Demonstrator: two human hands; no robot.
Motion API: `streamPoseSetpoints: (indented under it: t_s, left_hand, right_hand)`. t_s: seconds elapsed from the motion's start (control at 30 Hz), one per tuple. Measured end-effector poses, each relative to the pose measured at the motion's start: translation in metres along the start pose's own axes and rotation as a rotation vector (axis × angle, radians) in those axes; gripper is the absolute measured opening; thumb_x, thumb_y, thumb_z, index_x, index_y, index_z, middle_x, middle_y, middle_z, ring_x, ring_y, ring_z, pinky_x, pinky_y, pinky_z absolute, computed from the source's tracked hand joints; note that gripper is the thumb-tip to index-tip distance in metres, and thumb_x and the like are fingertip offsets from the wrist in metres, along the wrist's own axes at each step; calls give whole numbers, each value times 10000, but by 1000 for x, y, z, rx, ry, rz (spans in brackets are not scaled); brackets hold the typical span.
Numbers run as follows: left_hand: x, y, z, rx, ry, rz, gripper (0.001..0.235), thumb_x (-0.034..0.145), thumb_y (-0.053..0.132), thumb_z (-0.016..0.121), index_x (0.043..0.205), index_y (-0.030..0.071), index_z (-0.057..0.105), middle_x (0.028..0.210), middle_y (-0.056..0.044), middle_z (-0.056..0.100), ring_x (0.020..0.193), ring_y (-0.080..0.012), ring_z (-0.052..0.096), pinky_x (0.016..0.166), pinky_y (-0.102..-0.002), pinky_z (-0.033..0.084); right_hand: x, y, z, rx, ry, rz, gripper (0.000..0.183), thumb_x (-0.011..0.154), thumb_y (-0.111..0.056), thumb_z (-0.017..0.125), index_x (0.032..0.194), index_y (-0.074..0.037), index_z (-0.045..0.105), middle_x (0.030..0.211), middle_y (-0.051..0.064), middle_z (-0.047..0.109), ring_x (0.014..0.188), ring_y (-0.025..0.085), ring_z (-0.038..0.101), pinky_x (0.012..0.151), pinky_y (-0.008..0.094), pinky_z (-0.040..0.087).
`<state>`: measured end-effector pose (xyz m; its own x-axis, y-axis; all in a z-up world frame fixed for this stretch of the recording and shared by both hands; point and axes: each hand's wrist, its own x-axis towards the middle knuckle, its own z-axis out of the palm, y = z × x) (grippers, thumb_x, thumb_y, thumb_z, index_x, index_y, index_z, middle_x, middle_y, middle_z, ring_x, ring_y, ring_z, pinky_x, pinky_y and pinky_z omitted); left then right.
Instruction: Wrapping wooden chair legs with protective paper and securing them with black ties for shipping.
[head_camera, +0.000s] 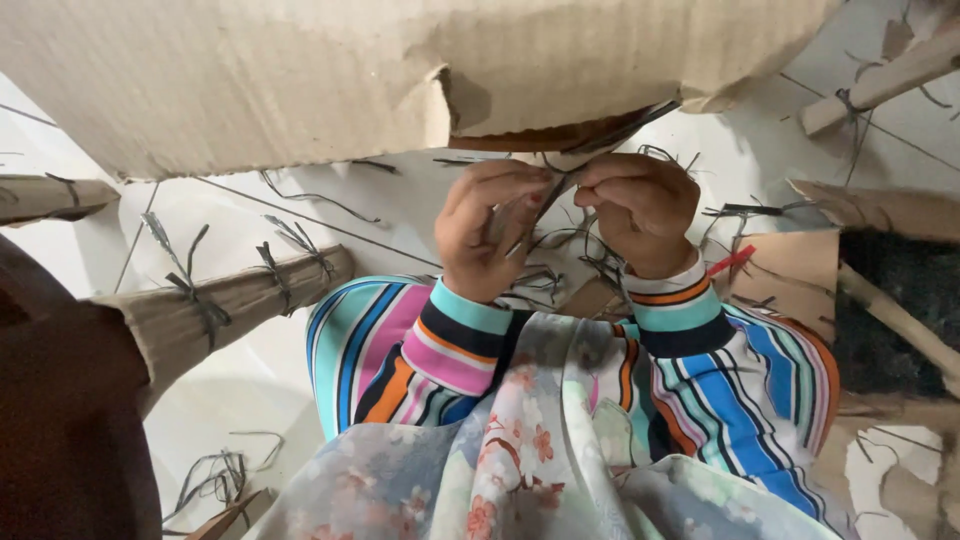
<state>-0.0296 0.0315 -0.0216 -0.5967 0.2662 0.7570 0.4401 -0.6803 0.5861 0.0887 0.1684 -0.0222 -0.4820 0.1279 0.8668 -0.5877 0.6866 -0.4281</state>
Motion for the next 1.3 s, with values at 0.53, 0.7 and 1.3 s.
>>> streamPoseSetpoints:
  t_s: [0.53, 0.7, 1.3]
  left_hand:
    - [-8, -20, 5, -164, 100, -214, 42, 932, -4, 733, 924, 25, 761, 853, -76, 719, 751, -164, 695, 723, -324, 584]
    - [-18, -35, -2, -324, 120, -363, 28, 926, -46, 712, 931, -30, 733, 869, -115, 724, 832, -147, 694, 748, -307, 575]
    - [16, -20, -22, -100, -152, -256, 157, 783, 120, 892, 877, 57, 783, 812, -91, 777, 822, -280, 785, 841, -383, 627]
  right_hand:
    - [22, -55, 50, 2, 187, 391, 121, 928, 117, 692, 862, 79, 597, 836, 267, 716, 502, 108, 371, 514, 264, 398]
    - [30, -63, 87, 88, 356, 567, 155, 960, 54, 684, 844, 40, 584, 800, 173, 686, 470, 38, 395, 430, 205, 335]
    - [36, -66, 44, -273, 115, 242, 144, 885, 94, 787, 829, 77, 655, 902, 303, 725, 558, 188, 624, 496, 259, 454]
